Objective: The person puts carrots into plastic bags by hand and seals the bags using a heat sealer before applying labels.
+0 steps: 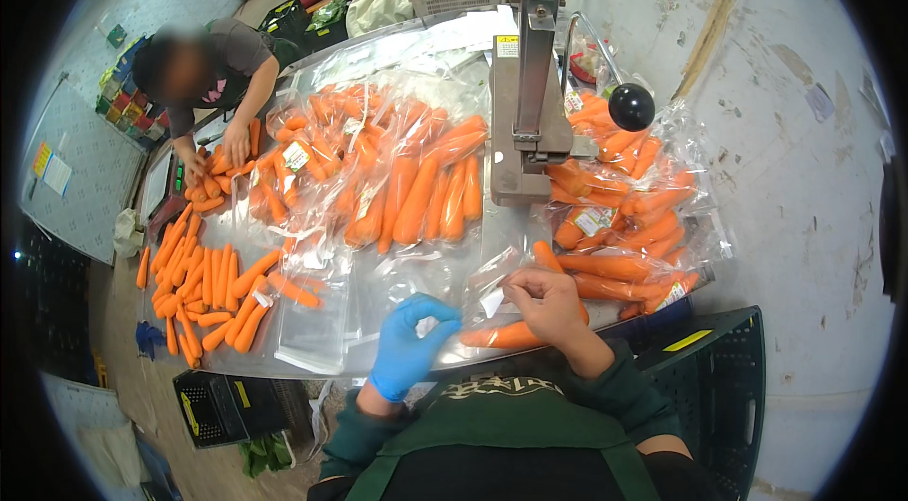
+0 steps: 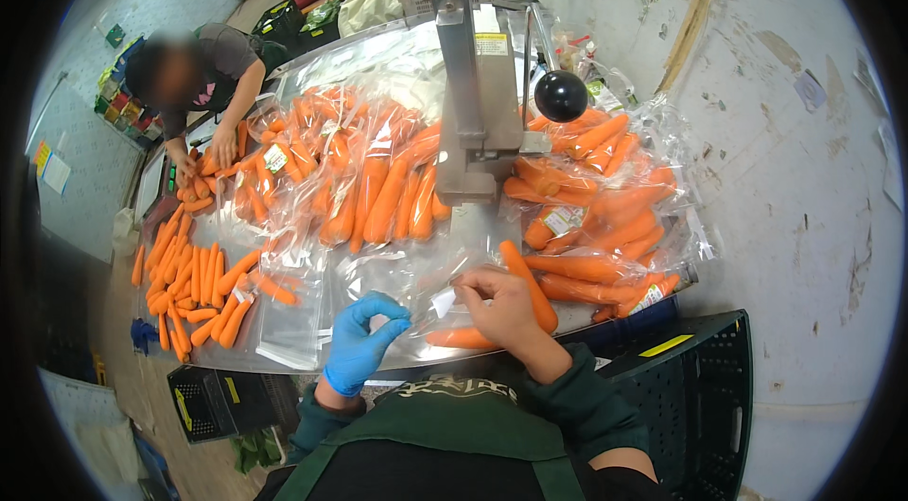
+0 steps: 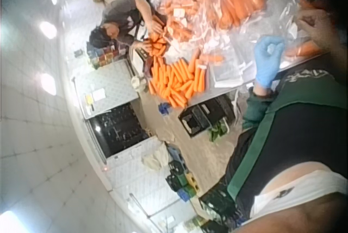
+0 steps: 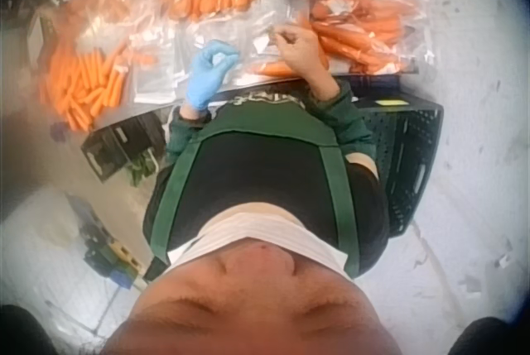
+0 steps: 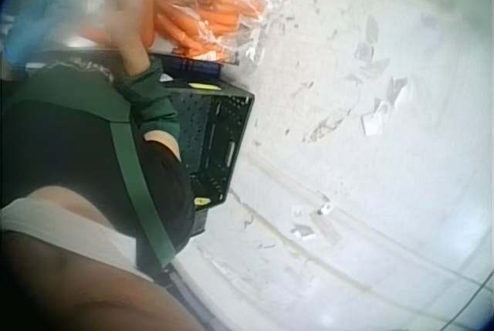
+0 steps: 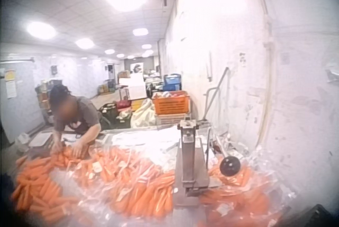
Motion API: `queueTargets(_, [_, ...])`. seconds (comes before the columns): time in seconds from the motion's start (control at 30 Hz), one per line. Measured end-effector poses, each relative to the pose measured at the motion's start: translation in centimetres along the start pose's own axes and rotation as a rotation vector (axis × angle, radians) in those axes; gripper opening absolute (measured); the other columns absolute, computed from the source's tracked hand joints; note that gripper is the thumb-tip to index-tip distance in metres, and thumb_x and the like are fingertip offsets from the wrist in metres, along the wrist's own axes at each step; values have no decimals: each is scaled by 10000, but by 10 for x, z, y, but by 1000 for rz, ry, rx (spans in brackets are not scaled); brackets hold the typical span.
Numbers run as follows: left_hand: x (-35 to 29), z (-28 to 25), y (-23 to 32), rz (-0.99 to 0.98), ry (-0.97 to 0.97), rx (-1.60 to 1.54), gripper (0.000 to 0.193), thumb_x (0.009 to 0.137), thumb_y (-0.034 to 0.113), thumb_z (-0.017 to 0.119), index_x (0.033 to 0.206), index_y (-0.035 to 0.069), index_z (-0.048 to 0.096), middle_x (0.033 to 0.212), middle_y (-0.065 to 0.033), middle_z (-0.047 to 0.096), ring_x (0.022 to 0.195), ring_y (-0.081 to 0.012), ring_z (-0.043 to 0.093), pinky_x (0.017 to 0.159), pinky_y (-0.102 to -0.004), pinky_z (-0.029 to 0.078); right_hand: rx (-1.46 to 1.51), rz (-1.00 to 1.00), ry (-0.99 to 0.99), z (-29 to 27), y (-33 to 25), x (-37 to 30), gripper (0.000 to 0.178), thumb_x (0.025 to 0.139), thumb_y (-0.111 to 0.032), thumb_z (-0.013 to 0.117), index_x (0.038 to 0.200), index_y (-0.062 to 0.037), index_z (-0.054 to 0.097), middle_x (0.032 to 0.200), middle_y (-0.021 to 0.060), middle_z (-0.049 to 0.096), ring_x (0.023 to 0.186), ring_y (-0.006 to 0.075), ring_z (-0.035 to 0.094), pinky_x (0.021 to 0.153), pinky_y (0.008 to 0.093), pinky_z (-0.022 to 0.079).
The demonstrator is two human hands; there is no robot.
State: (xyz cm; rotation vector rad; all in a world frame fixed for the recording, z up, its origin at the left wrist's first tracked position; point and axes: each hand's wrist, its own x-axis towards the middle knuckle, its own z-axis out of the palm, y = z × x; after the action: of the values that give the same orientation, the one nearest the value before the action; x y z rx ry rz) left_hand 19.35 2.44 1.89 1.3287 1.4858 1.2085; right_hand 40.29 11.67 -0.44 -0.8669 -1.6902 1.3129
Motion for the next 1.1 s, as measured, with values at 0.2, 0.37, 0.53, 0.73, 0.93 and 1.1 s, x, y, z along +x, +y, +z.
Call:
queueTargets(0.2, [-5,-18,-1,4,75,132,54,845,-3,690,895,13,676,826,-44,645,739,-143,592,710,-278,483,312,217,-57,7,0,-9,42,871,-23,639,867,19,639,822,53,648,719,86,609,652,219,483])
queueTargets(0.37, [0,-5,16,145,67,269,50,884,10,672,930,20,655,773,-51,601,660,-116,552,619,-253,452,9,154,-290,-4,-26,3,151,947,-128,586,880,1,627,819,14,613,700,75,549,641,201,457])
queueTargets(0.53, [2,-9,18,158,87,361,90,858,61,693,939,50,655,809,-100,633,657,-222,618,612,-320,489,200,251,-275,-1,-40,1,201,958,-178,572,876,1,613,753,1,562,673,72,495,623,234,465])
queueTargets(0.73, [2,-15,27,111,36,311,79,859,70,731,892,17,683,636,-33,562,560,-94,489,527,-266,408,885,434,-122,-6,-35,-10,121,924,-95,525,849,-20,584,669,-8,453,563,57,396,571,226,443])
queueTargets(0.93, [-8,-68,-20,-141,136,456,203,839,197,766,788,16,689,583,-56,566,550,-86,494,527,-310,416,1293,-116,447,-126,-62,-18,221,989,-189,427,814,-86,514,641,-35,427,480,46,347,438,195,270])
queueTargets(1.1, [-79,-164,-36,-618,-450,759,289,844,260,737,1043,51,731,733,-66,669,763,-165,650,679,-336,513,-86,-451,1266,-247,-73,-31,201,938,-91,531,745,-43,498,693,31,448,601,146,430,565,270,353])
